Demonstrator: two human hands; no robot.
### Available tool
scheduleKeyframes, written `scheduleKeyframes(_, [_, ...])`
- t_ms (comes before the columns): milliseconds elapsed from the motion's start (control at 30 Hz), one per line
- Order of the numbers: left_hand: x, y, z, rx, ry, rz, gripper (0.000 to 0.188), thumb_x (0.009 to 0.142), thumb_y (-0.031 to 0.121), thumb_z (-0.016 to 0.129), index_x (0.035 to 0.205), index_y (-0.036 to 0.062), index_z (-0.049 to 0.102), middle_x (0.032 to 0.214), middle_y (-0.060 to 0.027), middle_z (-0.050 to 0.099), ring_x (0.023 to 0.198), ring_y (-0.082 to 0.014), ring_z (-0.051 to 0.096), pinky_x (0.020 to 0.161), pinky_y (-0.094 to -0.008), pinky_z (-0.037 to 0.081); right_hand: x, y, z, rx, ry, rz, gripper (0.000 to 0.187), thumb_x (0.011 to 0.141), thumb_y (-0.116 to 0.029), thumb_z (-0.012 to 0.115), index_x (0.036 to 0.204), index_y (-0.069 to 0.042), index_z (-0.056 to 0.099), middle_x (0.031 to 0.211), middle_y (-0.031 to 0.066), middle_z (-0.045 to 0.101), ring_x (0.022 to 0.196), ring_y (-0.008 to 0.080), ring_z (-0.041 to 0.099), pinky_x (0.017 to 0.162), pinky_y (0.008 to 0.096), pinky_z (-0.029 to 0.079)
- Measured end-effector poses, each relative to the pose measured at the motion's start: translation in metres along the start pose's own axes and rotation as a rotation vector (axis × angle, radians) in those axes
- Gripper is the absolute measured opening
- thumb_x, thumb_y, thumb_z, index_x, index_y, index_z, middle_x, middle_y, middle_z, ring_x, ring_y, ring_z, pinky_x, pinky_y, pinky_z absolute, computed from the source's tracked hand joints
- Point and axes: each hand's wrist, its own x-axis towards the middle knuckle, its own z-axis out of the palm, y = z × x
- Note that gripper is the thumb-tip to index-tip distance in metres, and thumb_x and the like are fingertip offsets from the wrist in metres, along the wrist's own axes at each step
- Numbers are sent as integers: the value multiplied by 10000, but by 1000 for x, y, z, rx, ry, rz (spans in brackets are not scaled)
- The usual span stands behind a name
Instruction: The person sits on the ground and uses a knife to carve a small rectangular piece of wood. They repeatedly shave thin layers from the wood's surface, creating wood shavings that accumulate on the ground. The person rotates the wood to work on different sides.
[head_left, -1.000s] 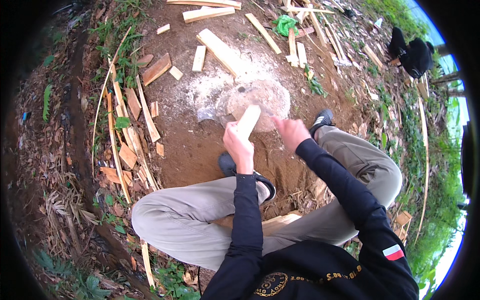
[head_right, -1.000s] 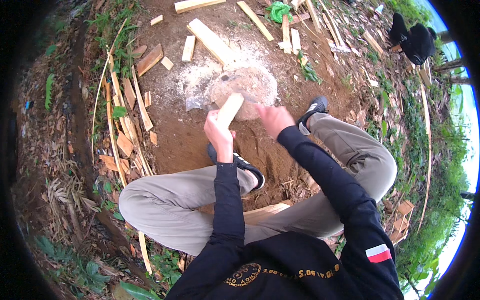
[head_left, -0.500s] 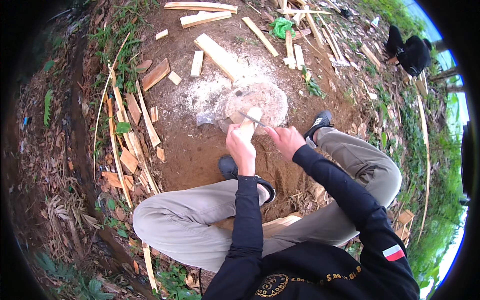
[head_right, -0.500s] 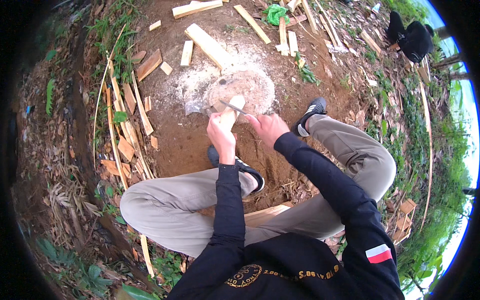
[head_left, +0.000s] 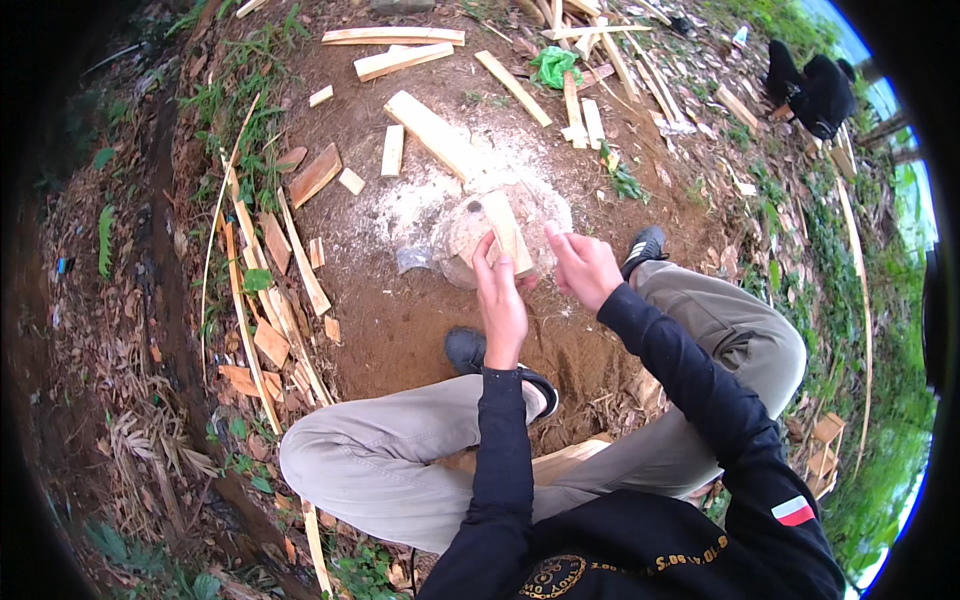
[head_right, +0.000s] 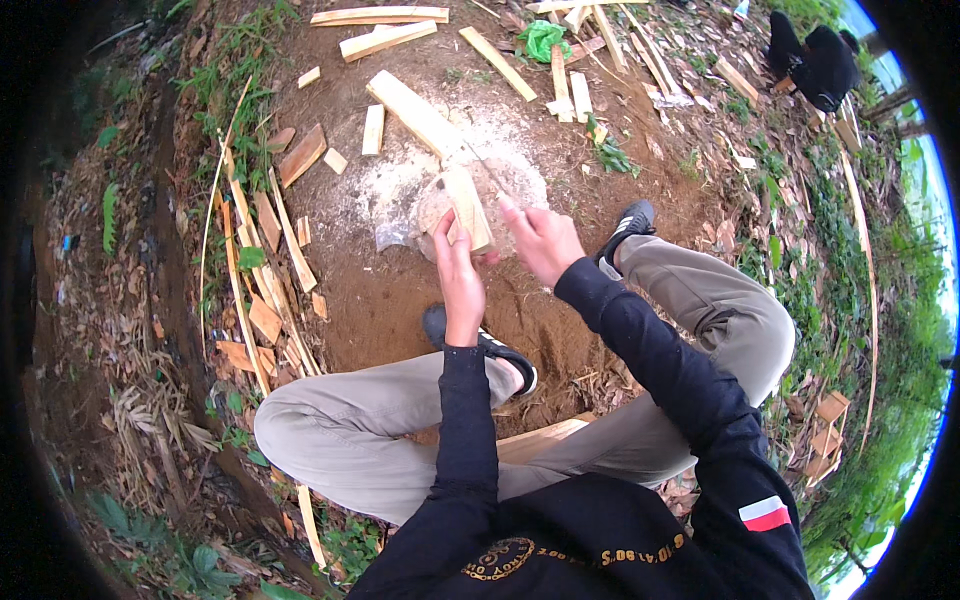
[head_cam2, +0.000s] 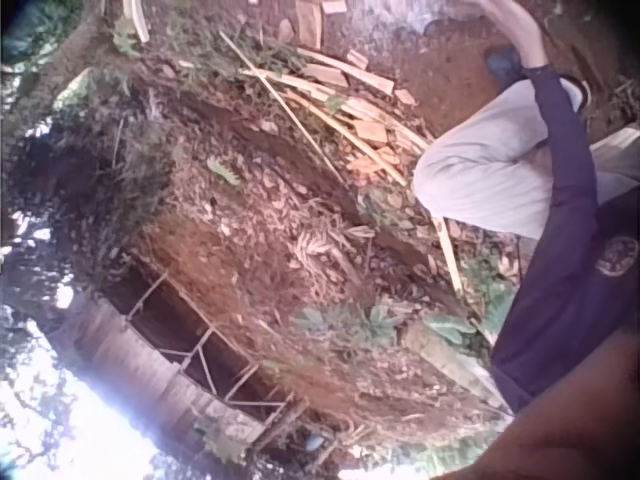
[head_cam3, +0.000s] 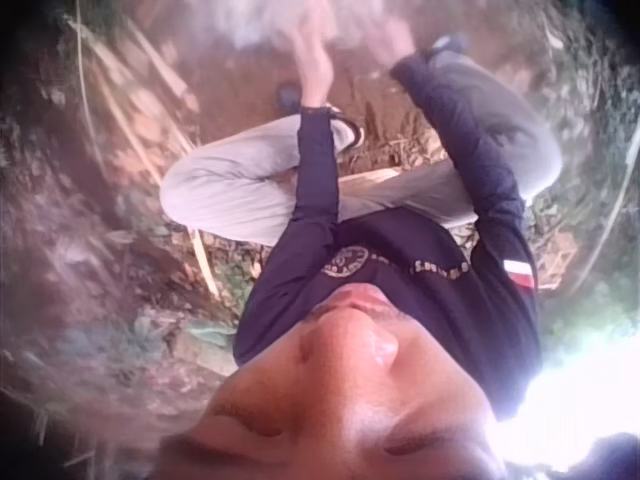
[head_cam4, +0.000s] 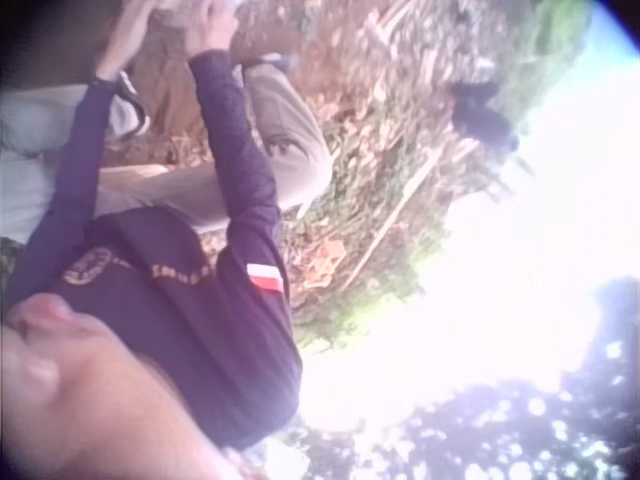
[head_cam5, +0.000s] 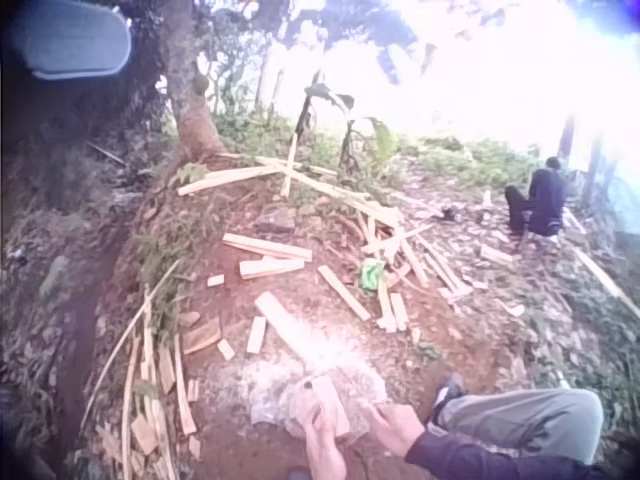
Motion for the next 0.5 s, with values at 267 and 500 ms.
scheduleKeyframes(267, [-7,-5,7,-102,-162,-17,516,1014,174,457,1452,-13,258,1154,-137,605,905,-171,627,727,-289,515,5,5,-18,74,-8,-234,466,799,-285,813,623,-73,438,583,14,513,582,82,535,542,300,456])
scheduleKeyframes(500, [-4,41,4,-183,-8,101,365,1007,179,486,1332,18,442,1039,-81,592,824,-144,622,614,-257,520,-9,-13,-40,159,-158,-302,442,813,-158,812,673,-90,399,822,80,682,736,62,560,636,241,463])
